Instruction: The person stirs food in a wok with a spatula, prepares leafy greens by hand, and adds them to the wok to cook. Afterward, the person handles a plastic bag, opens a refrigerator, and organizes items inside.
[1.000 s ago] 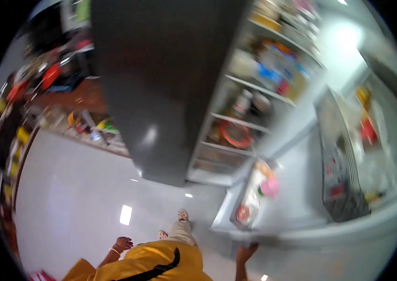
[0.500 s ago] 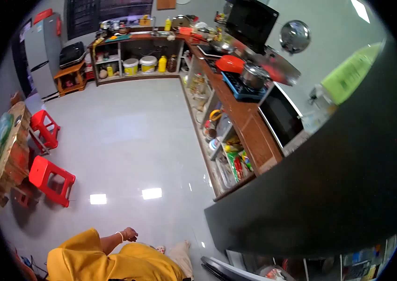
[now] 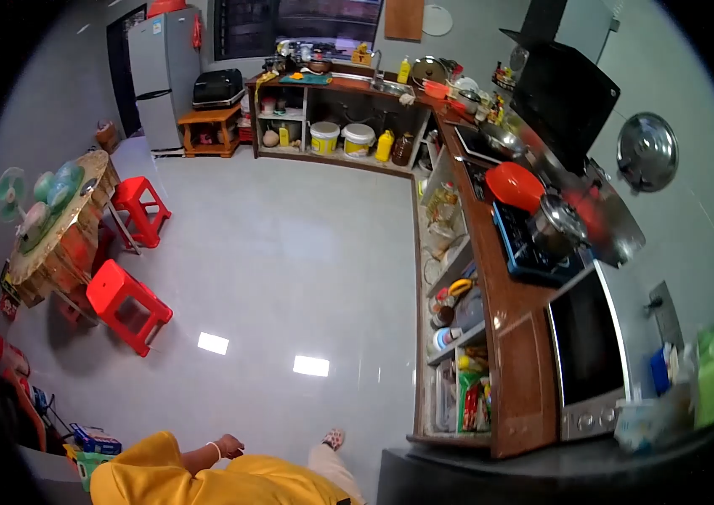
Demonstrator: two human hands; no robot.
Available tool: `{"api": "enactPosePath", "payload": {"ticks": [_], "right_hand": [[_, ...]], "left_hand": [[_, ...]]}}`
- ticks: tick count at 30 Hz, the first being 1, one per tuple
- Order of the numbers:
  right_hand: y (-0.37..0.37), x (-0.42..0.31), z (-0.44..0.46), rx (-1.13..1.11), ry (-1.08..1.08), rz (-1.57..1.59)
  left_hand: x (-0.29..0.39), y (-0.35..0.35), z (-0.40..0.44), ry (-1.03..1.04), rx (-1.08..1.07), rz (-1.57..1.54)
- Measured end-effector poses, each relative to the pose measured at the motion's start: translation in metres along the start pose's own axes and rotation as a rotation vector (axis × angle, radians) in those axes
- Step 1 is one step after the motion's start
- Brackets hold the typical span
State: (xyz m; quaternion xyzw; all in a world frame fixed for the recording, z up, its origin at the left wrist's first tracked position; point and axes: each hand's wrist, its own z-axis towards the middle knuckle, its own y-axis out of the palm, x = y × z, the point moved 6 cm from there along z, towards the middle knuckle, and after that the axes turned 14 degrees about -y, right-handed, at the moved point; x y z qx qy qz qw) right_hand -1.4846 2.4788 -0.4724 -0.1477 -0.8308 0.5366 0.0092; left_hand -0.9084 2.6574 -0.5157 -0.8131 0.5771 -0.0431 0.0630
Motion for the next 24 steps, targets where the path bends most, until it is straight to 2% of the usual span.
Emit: {"api": "enactPosePath", "payload": {"ticks": [3,5,7,9,10,11,12,13,14,15,17,18,21,23,24], "right_hand": [[0.026,-0.113,0.061,-0.368,-0.283,-0.005],[0.034,-0.170,0.087,-0.566,-0.451,-0.074],[0.029,-0.217,0.114,-0.726,-0.595,-0.204],[0.008,-0.264,0.153,-0.847,-0.701,-0.387],[-0.008,-0.298,0.178,-0.855,-0.767,-0.483],[0.020,-0.308,0.249,-0.526,-0.815,-0.271],[-0.010,-0.364,0.276,-0.583,-0.874,-0.333],[-0.019,-0.402,0.316,-0.281,-1.050,-0.206],[-0.077,-0.460,0.316,-0.245,-0.886,-0.115],[-0.099,-0.506,0.337,-0.197,-0.865,-0.035],[-0.112,-0.556,0.364,-0.149,-0.861,0.086],[-0.115,-0.592,0.378,-0.130,-0.890,0.139],[-0.091,-0.645,0.406,-0.201,-0.977,0.106],[-0.088,-0.664,0.404,-0.390,-0.848,0.149],[-0.088,-0.667,0.412,-0.348,-0.856,0.144]], "left_hand": [[0.072,0.023,-0.014,0.058,-0.081,-0.176],[0.121,0.032,-0.028,0.186,-0.165,-0.327],[0.160,0.033,-0.062,0.247,-0.149,-0.450],[0.186,0.026,-0.060,0.263,-0.084,-0.539],[0.190,0.019,-0.052,0.260,-0.022,-0.579],[0.193,0.011,-0.042,0.254,0.038,-0.614],[0.190,0.004,-0.029,0.191,0.086,-0.637],[0.186,-0.006,-0.010,0.132,0.134,-0.658],[0.181,-0.012,0.009,0.029,0.126,-0.671],[0.172,-0.019,0.023,-0.078,0.118,-0.678],[0.181,-0.034,0.048,0.752,0.437,0.761],[0.203,-0.046,0.005,0.795,0.468,0.850],[0.243,-0.094,0.061,0.673,0.416,0.943],[0.282,-0.120,0.097,0.597,0.388,1.005],[0.347,-0.126,0.034,0.631,0.526,1.087]]}}
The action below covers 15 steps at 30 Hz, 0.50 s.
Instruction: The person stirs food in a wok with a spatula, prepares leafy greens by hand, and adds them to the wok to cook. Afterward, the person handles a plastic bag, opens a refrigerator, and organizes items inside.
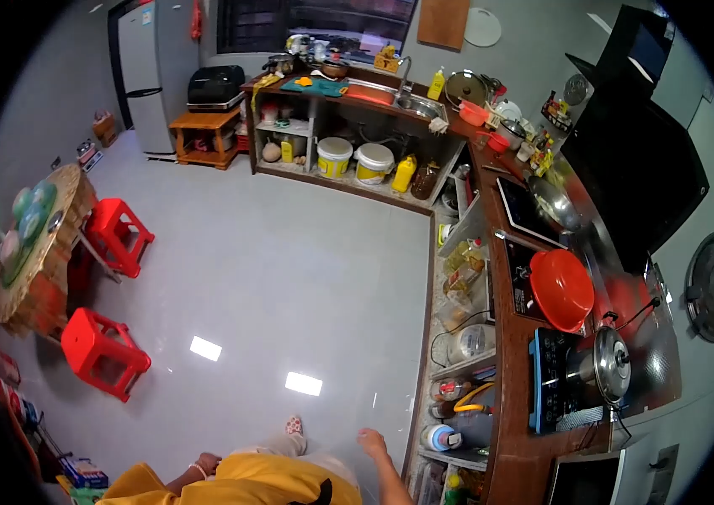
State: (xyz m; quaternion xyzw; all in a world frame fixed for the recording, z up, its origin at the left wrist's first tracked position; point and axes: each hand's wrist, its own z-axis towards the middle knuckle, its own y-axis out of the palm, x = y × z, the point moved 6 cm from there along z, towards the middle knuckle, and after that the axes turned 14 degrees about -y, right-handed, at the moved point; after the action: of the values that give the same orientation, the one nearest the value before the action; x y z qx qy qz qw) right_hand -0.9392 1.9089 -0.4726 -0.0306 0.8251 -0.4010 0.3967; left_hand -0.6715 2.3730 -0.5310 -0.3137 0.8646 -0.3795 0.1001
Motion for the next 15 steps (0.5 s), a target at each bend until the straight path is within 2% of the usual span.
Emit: {"api": "enactPosePath", "payload": {"ticks": [1,3,5,6,7,9,11,12,15], "right_hand": [[0.003,0.002,0.000,0.030,-0.004,-0.015],[0.033,0.063,0.010,-0.062,0.226,0.190],[0.047,0.101,0.011,-0.240,0.350,0.168],[0.038,0.089,0.010,-0.462,0.031,-0.226],[0.035,0.081,0.002,-0.671,-0.303,-0.618],[0.032,0.139,-0.022,-0.197,0.685,0.511],[0.038,0.195,-0.027,-0.077,1.072,0.587],[0.028,0.207,-0.018,-0.031,1.187,0.614],[-0.001,0.232,0.043,-0.018,1.224,0.647]], "left_hand": [[-0.015,-0.002,0.044,-0.013,-0.003,-0.126],[-0.038,-0.024,0.133,-0.251,-0.323,-1.135],[-0.036,-0.080,0.230,-0.275,-0.179,-0.959],[-0.023,-0.128,0.261,-0.316,-0.179,-1.015],[0.015,-0.222,0.244,-0.594,-0.210,-1.399],[0.051,-0.307,0.289,-0.473,-0.116,-1.438],[0.091,-0.372,0.322,-0.430,-0.154,-1.483],[0.107,-0.401,0.343,-0.392,-0.169,-1.502],[0.139,-0.444,0.399,-0.324,-0.276,-1.560]]}}
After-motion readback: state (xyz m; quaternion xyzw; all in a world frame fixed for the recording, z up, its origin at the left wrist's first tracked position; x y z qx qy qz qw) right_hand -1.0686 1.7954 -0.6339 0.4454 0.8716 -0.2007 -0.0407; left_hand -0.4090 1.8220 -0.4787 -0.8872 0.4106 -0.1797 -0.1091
